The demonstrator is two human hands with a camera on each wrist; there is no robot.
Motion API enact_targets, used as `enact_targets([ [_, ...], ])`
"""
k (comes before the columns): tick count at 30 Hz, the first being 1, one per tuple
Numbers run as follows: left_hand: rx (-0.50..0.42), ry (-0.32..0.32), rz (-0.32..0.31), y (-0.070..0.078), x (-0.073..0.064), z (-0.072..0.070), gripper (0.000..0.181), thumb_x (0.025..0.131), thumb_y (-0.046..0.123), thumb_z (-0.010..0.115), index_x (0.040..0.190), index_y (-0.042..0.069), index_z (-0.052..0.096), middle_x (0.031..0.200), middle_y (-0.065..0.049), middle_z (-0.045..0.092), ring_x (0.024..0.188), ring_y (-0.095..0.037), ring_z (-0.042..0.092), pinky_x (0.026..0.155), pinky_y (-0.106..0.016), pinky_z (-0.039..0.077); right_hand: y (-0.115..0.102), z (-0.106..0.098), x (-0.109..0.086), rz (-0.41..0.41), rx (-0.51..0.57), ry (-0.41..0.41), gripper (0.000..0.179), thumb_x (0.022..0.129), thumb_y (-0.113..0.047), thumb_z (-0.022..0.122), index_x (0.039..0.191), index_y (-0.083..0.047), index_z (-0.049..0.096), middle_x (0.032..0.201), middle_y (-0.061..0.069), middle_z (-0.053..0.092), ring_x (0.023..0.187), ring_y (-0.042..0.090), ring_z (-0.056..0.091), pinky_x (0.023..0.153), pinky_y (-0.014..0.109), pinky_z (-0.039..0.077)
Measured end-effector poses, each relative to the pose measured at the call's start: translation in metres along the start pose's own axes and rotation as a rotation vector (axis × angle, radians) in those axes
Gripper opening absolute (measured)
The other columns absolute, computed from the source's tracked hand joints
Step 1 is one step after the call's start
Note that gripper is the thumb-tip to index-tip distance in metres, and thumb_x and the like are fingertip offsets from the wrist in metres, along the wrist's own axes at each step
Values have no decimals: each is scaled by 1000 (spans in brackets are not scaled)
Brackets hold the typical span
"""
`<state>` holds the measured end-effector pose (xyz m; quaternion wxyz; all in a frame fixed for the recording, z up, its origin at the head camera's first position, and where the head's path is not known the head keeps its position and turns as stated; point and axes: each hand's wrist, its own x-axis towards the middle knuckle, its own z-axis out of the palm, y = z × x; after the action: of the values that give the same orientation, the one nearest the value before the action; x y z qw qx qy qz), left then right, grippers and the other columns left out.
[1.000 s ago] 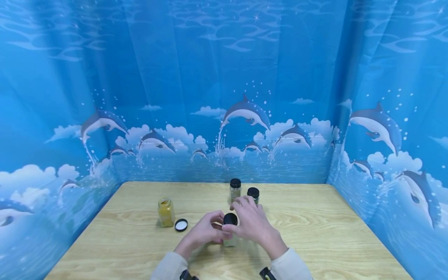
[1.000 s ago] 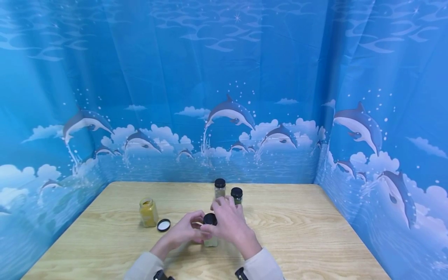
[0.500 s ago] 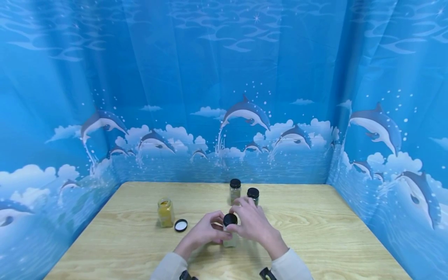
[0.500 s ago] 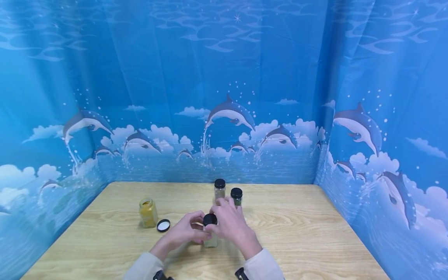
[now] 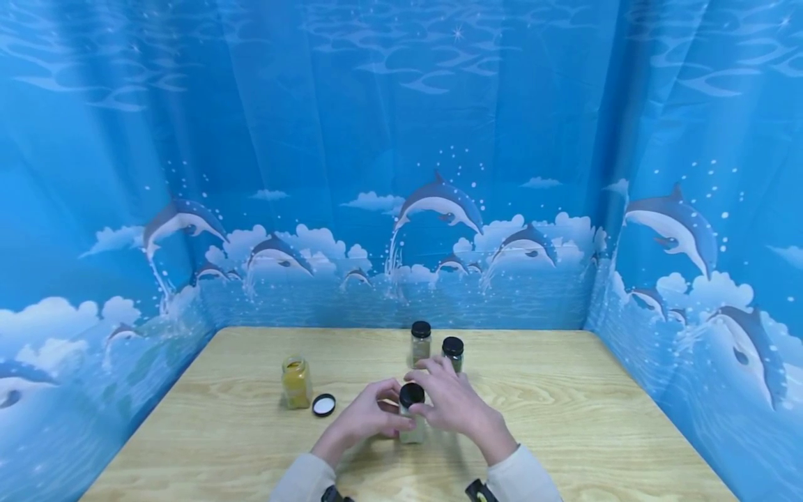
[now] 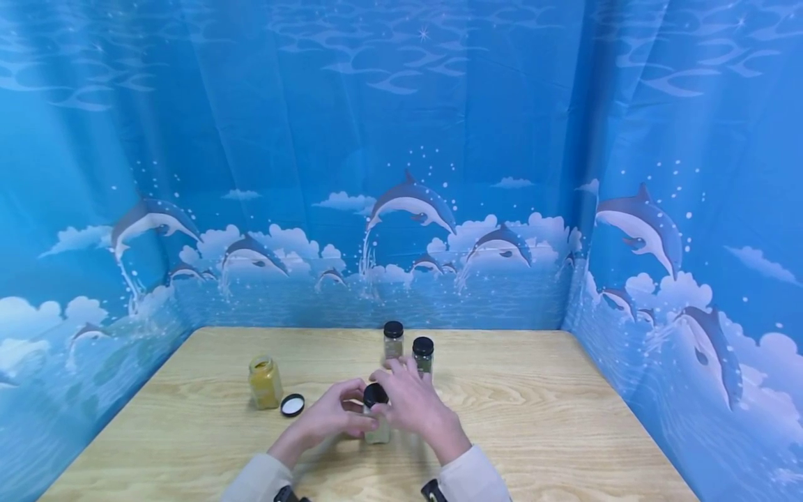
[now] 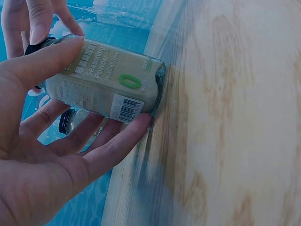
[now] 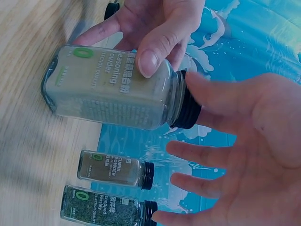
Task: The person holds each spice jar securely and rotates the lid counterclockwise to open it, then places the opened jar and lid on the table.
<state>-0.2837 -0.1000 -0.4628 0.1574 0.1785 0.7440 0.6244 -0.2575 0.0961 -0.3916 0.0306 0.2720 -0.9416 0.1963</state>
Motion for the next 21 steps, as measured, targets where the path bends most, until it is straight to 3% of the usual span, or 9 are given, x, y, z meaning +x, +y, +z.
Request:
enact_targets([
  [6, 3, -7, 4, -1, 0, -1, 34, 80, 9, 84, 106, 5, 62, 107, -9, 70, 94, -19, 72, 75, -37, 64, 2, 2, 2, 30, -14, -1, 62, 93, -46, 73, 142, -11, 58, 151, 17, 53, 146, 47, 38, 104, 82, 38],
  [12, -1, -5, 11, 0, 0, -1, 33, 81, 7, 83, 106, 4, 61, 108, -8, 70, 93, -18, 72, 73, -37, 64, 3, 4, 5, 46, -54, 58, 57, 91, -50, 75, 129, -10, 65, 145, 15, 58, 141, 42, 43, 99, 73, 47],
  [21, 8, 0, 8, -1, 0, -1, 34, 80, 8, 85, 105, 4, 62, 107, -9, 70, 93, -19, 72, 73, -36, 64, 4, 5, 5, 44, -106, 100, 47, 84, -51, 81, 110, -14, 71, 141, 14, 60, 138, 44, 46, 96, 70, 49],
])
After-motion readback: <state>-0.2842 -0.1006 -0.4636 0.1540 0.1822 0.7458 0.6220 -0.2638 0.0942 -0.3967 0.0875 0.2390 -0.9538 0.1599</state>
